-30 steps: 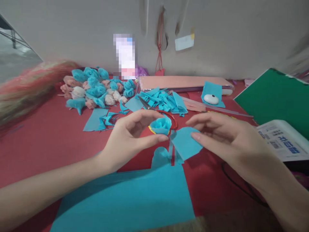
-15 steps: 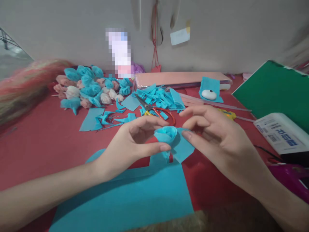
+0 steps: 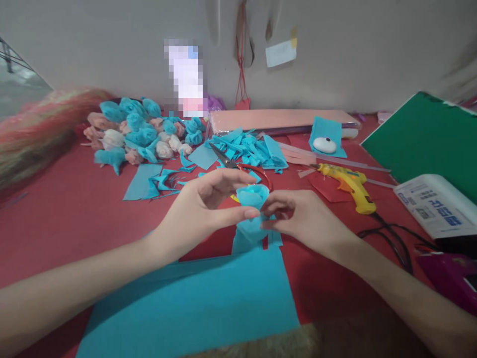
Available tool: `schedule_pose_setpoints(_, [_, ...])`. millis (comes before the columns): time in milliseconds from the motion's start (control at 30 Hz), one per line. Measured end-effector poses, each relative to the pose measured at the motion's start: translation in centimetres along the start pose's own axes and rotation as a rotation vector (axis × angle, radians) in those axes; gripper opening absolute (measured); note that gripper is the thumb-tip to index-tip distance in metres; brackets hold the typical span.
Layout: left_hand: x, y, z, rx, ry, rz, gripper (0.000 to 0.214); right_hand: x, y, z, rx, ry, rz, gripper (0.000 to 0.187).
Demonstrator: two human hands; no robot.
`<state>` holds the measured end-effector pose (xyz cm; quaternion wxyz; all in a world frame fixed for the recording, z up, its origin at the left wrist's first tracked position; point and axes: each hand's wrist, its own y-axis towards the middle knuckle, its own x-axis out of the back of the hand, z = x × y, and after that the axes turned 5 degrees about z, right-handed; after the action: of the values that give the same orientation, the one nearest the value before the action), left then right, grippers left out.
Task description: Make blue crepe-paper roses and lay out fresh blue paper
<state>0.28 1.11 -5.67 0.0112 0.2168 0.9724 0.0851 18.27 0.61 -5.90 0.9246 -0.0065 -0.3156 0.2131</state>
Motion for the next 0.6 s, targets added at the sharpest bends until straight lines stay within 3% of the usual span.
schedule_pose_setpoints(167, [0.1,0.0,0.0,-0.023,0.016,0.01,0.024,-0.6,0.5,-0.7,-0.019,-0.053,0.038,0.007])
schedule_pose_setpoints(433, [0.2,-0.1,-0.9,-0.029,-0.011,0.017,0.025,0.0,0.3,-1.0,-0.034,-0.043,0.093,0.002])
schedule_pose_setpoints(600, [0.6,-2.9,-0.3,0.083,-0.077,0.084,0.032,-0.1,0.5,-0.9,-0.029,-0.015,0.129,0.009])
